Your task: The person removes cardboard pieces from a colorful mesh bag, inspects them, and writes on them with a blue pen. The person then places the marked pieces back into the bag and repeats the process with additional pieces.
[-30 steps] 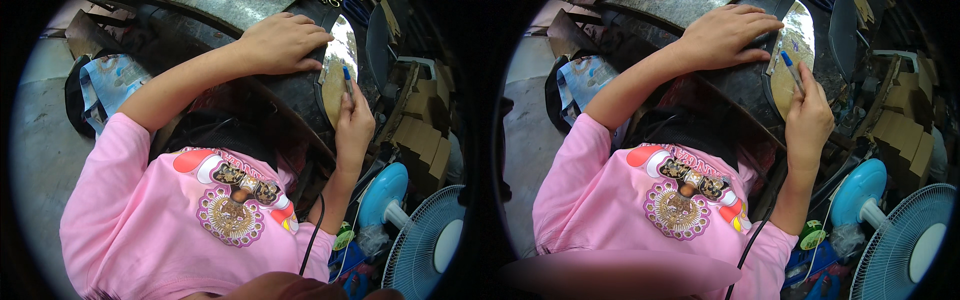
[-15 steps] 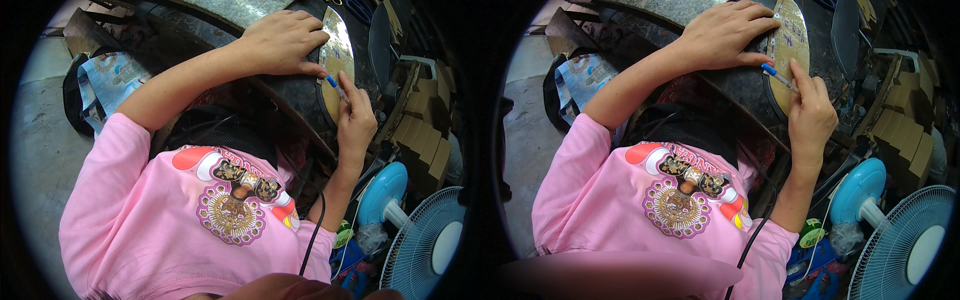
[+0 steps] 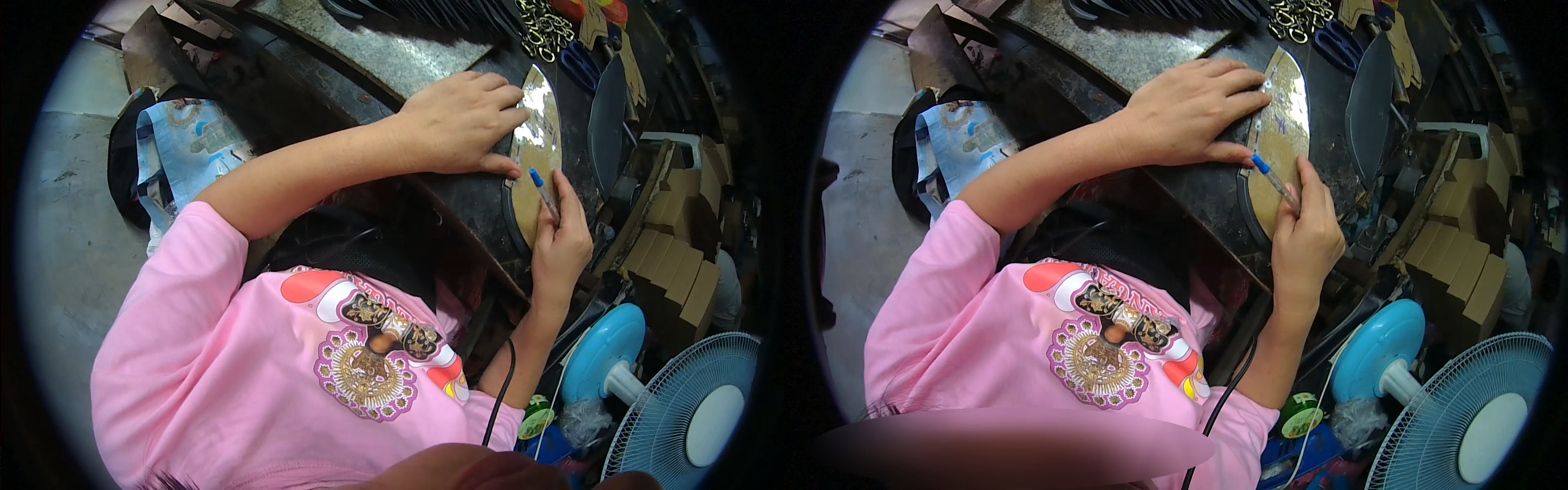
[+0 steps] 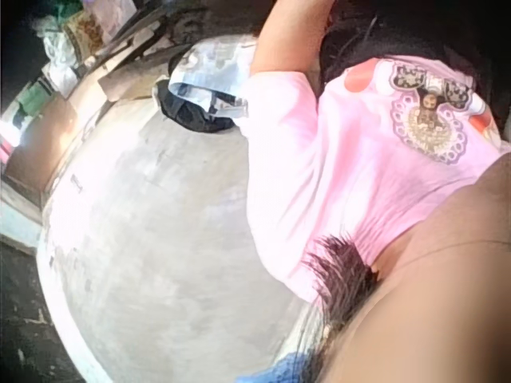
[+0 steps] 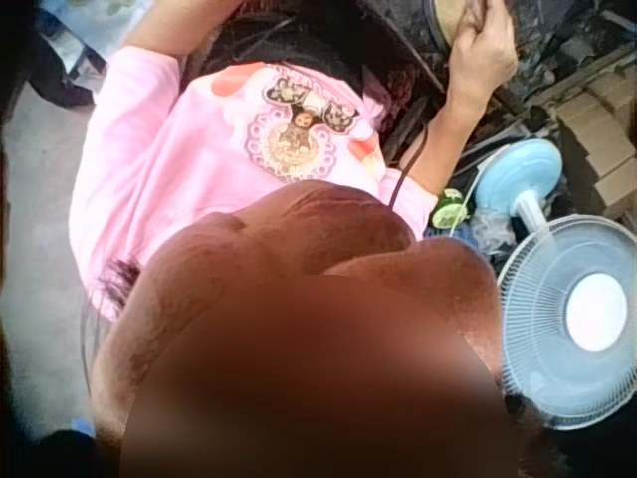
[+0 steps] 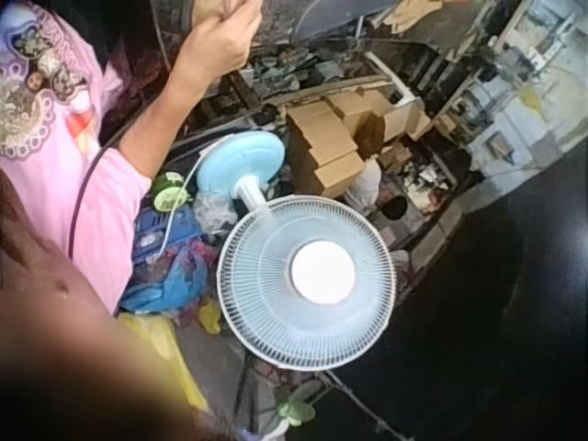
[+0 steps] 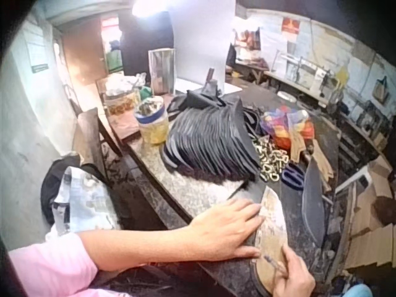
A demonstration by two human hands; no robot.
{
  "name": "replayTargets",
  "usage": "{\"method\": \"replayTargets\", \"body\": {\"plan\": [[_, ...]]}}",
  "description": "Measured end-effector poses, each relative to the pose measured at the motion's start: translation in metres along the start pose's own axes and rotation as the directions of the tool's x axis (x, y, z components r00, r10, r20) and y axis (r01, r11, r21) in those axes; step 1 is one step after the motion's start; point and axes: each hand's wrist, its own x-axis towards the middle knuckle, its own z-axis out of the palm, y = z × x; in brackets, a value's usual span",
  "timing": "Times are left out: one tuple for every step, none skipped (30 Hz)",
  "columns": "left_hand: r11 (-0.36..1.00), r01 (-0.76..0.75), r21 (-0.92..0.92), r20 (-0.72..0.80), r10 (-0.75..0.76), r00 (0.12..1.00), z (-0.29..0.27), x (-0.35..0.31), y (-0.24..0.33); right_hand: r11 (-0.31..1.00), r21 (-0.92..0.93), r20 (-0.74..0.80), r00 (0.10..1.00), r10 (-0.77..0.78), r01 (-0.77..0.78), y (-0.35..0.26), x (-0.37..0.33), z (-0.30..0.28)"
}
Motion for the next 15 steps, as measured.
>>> {"method": "replayTargets", "body": {"plan": [[1.000,-0.021,0.013,-0.031,0.022,0.999,0.0013,0.0001,-0.0004,1.000,-0.001,0.007,1.000,0.004,-0.004,0.0000,0.0003,0.0000],[1.000,-0.017,0.024,-0.019,0.018,1.000,0.0006,-0.0012,0.0009,1.000,-0.003,0.011,1.000,0.005,-0.005,-0.0011,-0.0006,-0.0015],[0.999,-0.012,0.030,-0.007,0.012,1.000,0.0019,-0.0016,0.0010,1.000,-0.010,0.010,1.000,0.003,-0.003,-0.0009,-0.0006,-0.0015],[0.999,-0.008,0.035,0.006,0.008,1.000,0.0021,-0.0021,0.0019,1.000,-0.018,0.009,1.000,0.003,-0.003,-0.0015,-0.0012,-0.0023],[0.999,-0.007,0.038,0.019,0.006,1.000,0.0030,-0.0026,0.0023,1.000,-0.018,0.007,1.000,-0.004,0.004,-0.0014,-0.0015,-0.0022],[0.999,0.003,0.042,0.046,-0.005,0.999,0.0035,-0.0027,0.0028,1.000,-0.026,0.002,1.000,-0.003,0.003,-0.0014,-0.0018,-0.0021],[0.999,0.012,0.046,0.073,-0.015,0.997,0.0041,-0.0029,0.0030,1.000,-0.025,-0.006,1.000,-0.010,0.010,-0.0011,-0.0020,-0.0017],[0.999,0.020,0.050,0.100,-0.025,0.995,0.0046,-0.0029,0.0030,1.000,-0.025,-0.013,1.000,-0.017,0.017,-0.0007,-0.0021,-0.0012],[0.999,0.017,0.052,0.100,-0.022,0.995,0.0050,-0.0028,0.0031,1.000,-0.027,-0.016,1.000,-0.017,0.017,-0.0003,-0.0021,-0.0008],[0.998,0.014,0.055,0.101,-0.019,0.995,0.0056,-0.0026,0.0028,0.999,-0.028,-0.020,1.000,-0.017,0.017,0.0004,-0.0020,-0.0001],[0.998,0.008,0.068,0.102,-0.015,0.995,0.0059,-0.0024,0.0028,0.999,-0.024,-0.026,0.999,-0.023,0.022,0.0008,-0.0019,0.0002],[0.998,0.010,0.061,0.101,-0.016,0.995,0.0066,-0.0020,0.0027,0.999,-0.028,-0.022,1.000,-0.017,0.016,0.0014,-0.0016,0.0006],[0.998,0.007,0.066,0.098,-0.014,0.995,0.0073,-0.0016,0.0027,0.999,-0.027,-0.022,1.000,-0.018,0.017,0.0018,-0.0014,0.0008],[0.997,0.004,0.081,0.110,-0.013,0.994,0.0081,-0.0011,0.0026,0.999,-0.027,-0.023,1.000,-0.019,0.018,0.0023,-0.0012,0.0009],[0.997,0.006,0.074,0.095,-0.013,0.995,0.0090,-0.0007,0.0025,1.000,-0.022,-0.023,1.000,-0.016,0.015,0.0027,-0.0009,0.0011]]}}
